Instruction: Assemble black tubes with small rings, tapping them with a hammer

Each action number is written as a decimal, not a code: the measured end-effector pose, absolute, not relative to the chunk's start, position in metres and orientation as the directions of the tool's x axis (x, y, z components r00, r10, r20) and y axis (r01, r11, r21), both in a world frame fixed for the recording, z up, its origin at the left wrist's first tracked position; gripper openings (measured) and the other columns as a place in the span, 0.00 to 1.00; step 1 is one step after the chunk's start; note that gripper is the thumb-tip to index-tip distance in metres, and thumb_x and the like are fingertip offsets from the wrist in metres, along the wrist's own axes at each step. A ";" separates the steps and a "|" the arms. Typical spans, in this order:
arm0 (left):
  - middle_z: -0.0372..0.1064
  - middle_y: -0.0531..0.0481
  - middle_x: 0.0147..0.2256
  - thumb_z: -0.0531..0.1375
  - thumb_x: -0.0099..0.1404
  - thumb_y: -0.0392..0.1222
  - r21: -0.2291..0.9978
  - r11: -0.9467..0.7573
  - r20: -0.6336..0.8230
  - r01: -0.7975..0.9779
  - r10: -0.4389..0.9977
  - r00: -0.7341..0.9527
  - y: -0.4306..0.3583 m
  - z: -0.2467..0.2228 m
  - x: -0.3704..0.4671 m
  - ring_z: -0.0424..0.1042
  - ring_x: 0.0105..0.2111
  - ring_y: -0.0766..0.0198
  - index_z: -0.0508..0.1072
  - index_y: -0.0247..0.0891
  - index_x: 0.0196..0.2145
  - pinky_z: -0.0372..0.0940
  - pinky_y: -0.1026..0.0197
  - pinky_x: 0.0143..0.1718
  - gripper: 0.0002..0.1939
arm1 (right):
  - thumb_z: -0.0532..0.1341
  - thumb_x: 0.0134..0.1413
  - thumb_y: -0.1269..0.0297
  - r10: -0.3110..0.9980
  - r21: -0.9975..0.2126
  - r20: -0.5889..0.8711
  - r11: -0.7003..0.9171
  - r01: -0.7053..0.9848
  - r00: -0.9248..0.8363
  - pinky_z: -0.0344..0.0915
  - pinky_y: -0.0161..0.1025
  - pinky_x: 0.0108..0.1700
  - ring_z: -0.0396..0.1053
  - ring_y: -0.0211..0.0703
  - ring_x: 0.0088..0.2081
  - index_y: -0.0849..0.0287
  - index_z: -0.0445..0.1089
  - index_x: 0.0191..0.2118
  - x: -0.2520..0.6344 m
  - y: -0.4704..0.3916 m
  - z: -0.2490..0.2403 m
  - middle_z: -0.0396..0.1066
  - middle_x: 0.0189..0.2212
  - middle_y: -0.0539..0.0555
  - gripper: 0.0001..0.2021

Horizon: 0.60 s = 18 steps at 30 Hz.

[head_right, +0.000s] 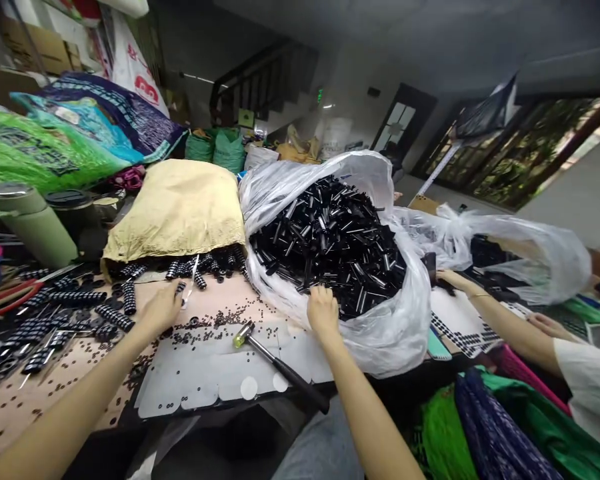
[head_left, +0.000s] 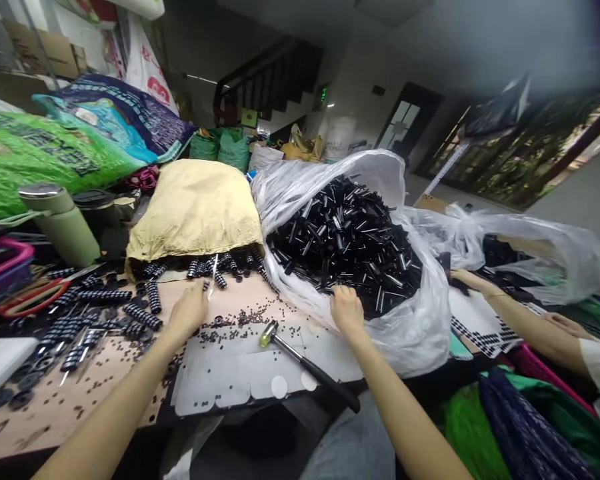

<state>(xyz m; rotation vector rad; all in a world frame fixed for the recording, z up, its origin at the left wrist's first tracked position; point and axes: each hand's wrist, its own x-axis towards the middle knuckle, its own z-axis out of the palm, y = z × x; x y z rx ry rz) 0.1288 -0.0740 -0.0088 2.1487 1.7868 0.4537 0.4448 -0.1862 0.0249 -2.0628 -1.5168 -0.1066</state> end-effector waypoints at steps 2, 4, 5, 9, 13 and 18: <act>0.64 0.35 0.44 0.41 0.65 0.41 0.495 -0.296 0.101 0.817 0.954 0.284 -0.102 -0.009 0.142 0.69 0.39 0.54 0.53 0.34 0.56 0.63 0.56 0.35 0.23 | 0.47 0.59 0.68 0.832 -0.459 0.380 -0.210 0.863 0.404 0.58 0.36 0.39 0.62 0.39 0.41 0.67 0.66 0.30 0.465 -0.170 0.031 0.65 0.33 0.56 0.13; 0.64 0.37 0.43 0.40 0.65 0.41 0.491 -0.367 0.144 0.790 0.928 0.342 -0.124 -0.013 0.154 0.70 0.33 0.58 0.52 0.36 0.57 0.63 0.58 0.31 0.23 | 0.51 0.57 0.66 0.822 -0.537 0.364 -0.198 0.820 0.437 0.60 0.35 0.37 0.63 0.34 0.35 0.65 0.65 0.28 0.475 -0.160 0.034 0.65 0.30 0.52 0.11; 0.64 0.38 0.41 0.40 0.65 0.40 0.466 -0.398 0.157 0.790 0.916 0.369 -0.131 -0.016 0.158 0.69 0.30 0.60 0.53 0.36 0.57 0.63 0.59 0.29 0.23 | 0.52 0.56 0.65 0.822 -0.579 0.354 -0.182 0.794 0.447 0.60 0.34 0.36 0.64 0.33 0.34 0.65 0.65 0.27 0.477 -0.157 0.035 0.65 0.30 0.51 0.11; 0.64 0.40 0.37 0.45 0.63 0.39 0.393 -0.432 0.201 0.812 0.902 0.383 -0.138 -0.024 0.164 0.68 0.31 0.57 0.58 0.34 0.54 0.62 0.56 0.31 0.21 | 0.52 0.53 0.57 0.853 -0.762 0.270 -0.095 0.641 0.447 0.60 0.32 0.34 0.65 0.35 0.33 0.67 0.68 0.30 0.460 -0.159 0.040 0.67 0.28 0.53 0.16; 0.65 0.39 0.42 0.49 0.61 0.47 0.700 -0.379 0.224 0.606 0.921 0.318 -0.143 -0.006 0.175 0.64 0.42 0.53 0.66 0.33 0.46 0.61 0.52 0.40 0.20 | 0.54 0.49 0.51 0.936 -0.902 0.105 -0.053 0.428 0.336 0.62 0.32 0.28 0.66 0.35 0.27 0.66 0.68 0.33 0.410 -0.174 0.034 0.69 0.26 0.53 0.20; 0.65 0.51 0.21 0.54 0.56 0.52 0.998 0.008 -0.042 0.068 0.855 0.516 -0.169 0.021 0.192 0.63 0.23 0.66 0.70 0.34 0.24 0.59 0.65 0.25 0.17 | 0.54 0.48 0.47 0.994 -0.979 -0.046 -0.065 0.195 0.101 0.65 0.35 0.30 0.68 0.38 0.31 0.63 0.67 0.40 0.346 -0.202 0.025 0.69 0.34 0.56 0.23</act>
